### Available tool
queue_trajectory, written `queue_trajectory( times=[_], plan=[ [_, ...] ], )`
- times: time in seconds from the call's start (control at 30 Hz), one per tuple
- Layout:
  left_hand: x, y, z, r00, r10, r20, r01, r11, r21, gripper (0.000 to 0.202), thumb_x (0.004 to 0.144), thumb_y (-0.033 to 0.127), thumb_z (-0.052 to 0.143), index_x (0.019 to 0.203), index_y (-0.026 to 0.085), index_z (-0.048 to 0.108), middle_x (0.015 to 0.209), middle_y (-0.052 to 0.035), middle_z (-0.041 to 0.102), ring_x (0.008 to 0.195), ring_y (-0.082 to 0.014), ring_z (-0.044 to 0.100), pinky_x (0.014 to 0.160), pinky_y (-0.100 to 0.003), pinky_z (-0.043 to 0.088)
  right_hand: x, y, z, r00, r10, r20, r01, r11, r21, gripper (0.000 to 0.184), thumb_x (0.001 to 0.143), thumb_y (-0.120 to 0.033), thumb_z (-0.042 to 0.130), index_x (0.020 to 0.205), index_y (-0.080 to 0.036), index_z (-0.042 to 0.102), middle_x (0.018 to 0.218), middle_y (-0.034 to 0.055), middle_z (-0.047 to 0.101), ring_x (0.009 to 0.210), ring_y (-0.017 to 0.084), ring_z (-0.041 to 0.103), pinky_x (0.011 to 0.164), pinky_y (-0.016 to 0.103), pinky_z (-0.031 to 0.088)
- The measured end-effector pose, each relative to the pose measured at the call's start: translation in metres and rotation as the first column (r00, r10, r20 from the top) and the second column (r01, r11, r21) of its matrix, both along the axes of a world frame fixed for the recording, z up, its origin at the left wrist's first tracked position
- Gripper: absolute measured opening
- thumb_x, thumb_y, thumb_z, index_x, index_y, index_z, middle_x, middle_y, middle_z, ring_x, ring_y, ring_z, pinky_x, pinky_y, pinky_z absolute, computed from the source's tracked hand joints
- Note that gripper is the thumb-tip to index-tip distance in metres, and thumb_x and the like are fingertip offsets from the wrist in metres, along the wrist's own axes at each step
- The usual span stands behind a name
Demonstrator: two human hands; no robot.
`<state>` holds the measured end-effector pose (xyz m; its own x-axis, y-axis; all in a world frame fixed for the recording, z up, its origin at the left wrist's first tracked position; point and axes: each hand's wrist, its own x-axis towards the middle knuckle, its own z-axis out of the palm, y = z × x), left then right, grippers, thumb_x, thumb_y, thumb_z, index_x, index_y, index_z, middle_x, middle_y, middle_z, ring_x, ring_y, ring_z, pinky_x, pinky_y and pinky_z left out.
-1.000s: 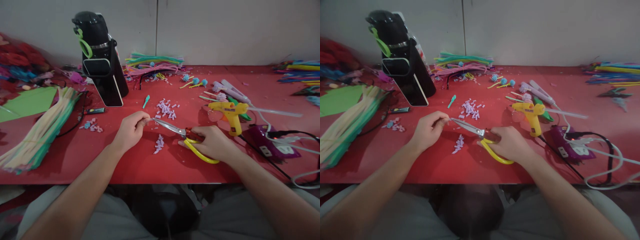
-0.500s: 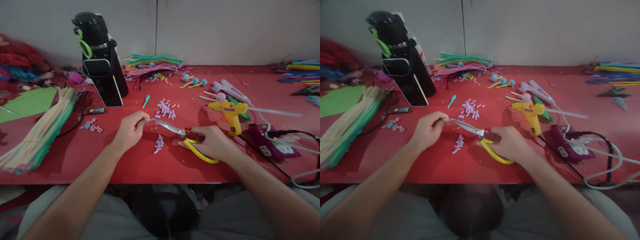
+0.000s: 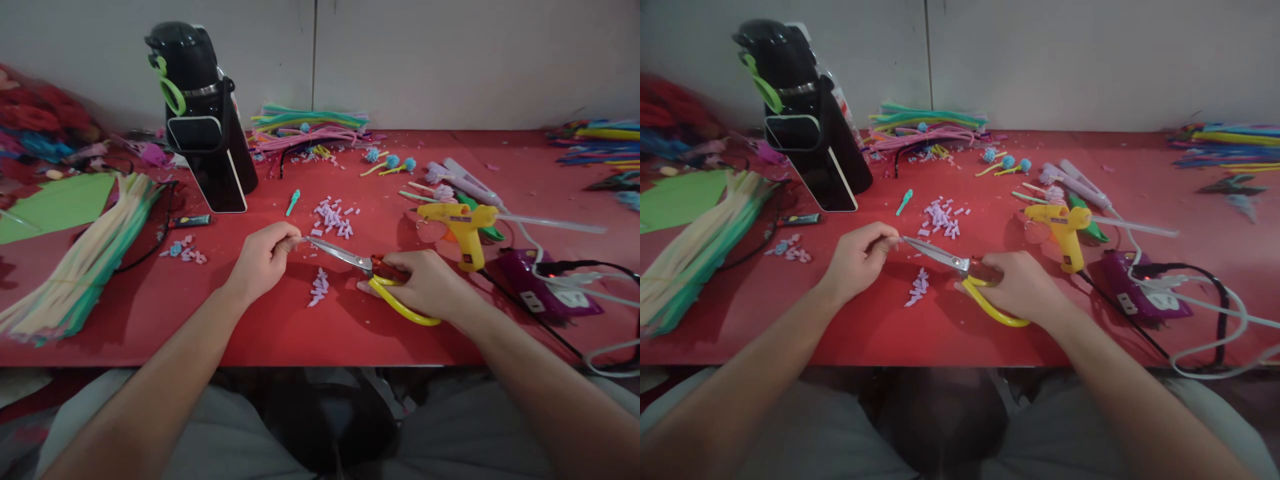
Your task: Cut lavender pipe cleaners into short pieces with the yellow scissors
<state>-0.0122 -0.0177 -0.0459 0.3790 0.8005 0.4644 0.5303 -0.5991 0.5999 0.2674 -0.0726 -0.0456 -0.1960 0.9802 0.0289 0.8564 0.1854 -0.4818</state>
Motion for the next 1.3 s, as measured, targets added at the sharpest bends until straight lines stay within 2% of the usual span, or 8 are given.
queue_trajectory(
  times=[0.2,0.4,0.5,0.7,0.97,1.03,1.13,1.3],
  plan=[
    [-0.001,0.0,-0.001,1.0,-0.002,-0.011,0.002,1.0,-0.003,0.016,0.094,0.013,0.051,0.082,0.018,0.06,0.071,0.0027,0.059,0.061,-0.0082,0.049,0.06,-0.021,0.039,0.001,0.002,-0.002,1.0,0.004,0.0,-0.004,1.0,0.009,0.061,0.072,-0.074,0.064,0.058,-0.02,0.041,0.053,-0.0048,0.035,0.054,0.01,0.029,0.047,0.027,0.021],
    [0.0,0.001,-0.003,1.0,0.011,-0.007,-0.011,1.0,-0.007,0.014,0.094,0.014,0.052,0.082,0.018,0.06,0.071,0.0025,0.06,0.063,-0.009,0.052,0.062,-0.021,0.041,0.0,0.001,-0.001,0.999,-0.035,-0.024,0.037,0.996,0.082,0.063,0.074,-0.074,0.061,0.056,-0.021,0.034,0.052,-0.005,0.031,0.054,0.009,0.024,0.047,0.026,0.022],
    [0.001,0.001,-0.003,0.997,0.025,-0.069,-0.026,1.0,0.0,0.013,0.094,0.017,0.053,0.084,0.018,0.061,0.071,0.002,0.06,0.063,-0.0102,0.053,0.061,-0.023,0.041,-0.002,0.0,0.001,0.995,-0.072,-0.074,0.08,0.992,0.1,0.064,0.074,-0.076,0.06,0.055,-0.021,0.03,0.053,-0.0051,0.028,0.054,0.009,0.025,0.047,0.026,0.021],
    [0.006,0.011,-0.002,0.965,0.054,-0.257,-0.037,0.997,0.072,0.019,0.097,0.024,0.05,0.089,0.018,0.066,0.088,-0.0037,0.063,0.08,-0.016,0.059,0.075,-0.028,0.046,-0.006,-0.003,-0.004,0.976,-0.158,-0.149,0.18,0.973,0.146,0.066,0.072,-0.073,0.065,0.056,-0.022,0.025,0.054,-0.0067,0.02,0.054,0.008,0.021,0.047,0.026,0.017],
    [0.011,0.028,0.0,0.952,0.085,-0.294,-0.065,0.995,0.076,0.02,0.097,0.025,0.05,0.091,0.019,0.069,0.091,-0.0043,0.066,0.084,-0.0172,0.061,0.074,-0.029,0.046,-0.007,-0.002,-0.007,0.976,-0.142,-0.164,0.165,0.976,0.139,0.066,0.072,-0.074,0.064,0.057,-0.022,0.026,0.055,-0.0064,0.023,0.056,0.009,0.022,0.048,0.027,0.019],
    [0.009,0.023,0.002,0.966,0.057,-0.251,-0.036,0.995,0.088,0.019,0.096,0.024,0.052,0.091,0.018,0.069,0.09,-0.0044,0.066,0.081,-0.0161,0.061,0.074,-0.029,0.047,-0.006,-0.003,-0.007,0.976,-0.139,-0.166,0.163,0.977,0.139,0.065,0.073,-0.072,0.065,0.058,-0.022,0.027,0.055,-0.0064,0.024,0.056,0.009,0.022,0.048,0.027,0.019],
    [0.005,0.008,0.005,0.979,-0.048,-0.198,0.072,0.991,0.116,0.017,0.095,0.022,0.054,0.09,0.017,0.069,0.089,-0.0054,0.067,0.079,-0.0149,0.062,0.073,-0.027,0.048,-0.005,-0.003,-0.008,0.974,-0.13,-0.183,0.157,0.977,0.141,0.064,0.073,-0.07,0.066,0.058,-0.022,0.027,0.054,-0.0064,0.026,0.054,0.008,0.024,0.047,0.026,0.019],
    [-0.005,-0.017,0.007,0.921,-0.164,-0.355,0.218,0.968,0.12,0.022,0.095,0.018,0.052,0.091,0.02,0.073,0.087,-0.0055,0.069,0.078,-0.0171,0.062,0.074,-0.032,0.049,-0.005,-0.003,-0.008,0.974,-0.119,-0.191,0.149,0.977,0.153,0.065,0.072,-0.071,0.066,0.058,-0.023,0.026,0.054,-0.0063,0.025,0.054,0.008,0.023,0.047,0.026,0.019]
  ],
)
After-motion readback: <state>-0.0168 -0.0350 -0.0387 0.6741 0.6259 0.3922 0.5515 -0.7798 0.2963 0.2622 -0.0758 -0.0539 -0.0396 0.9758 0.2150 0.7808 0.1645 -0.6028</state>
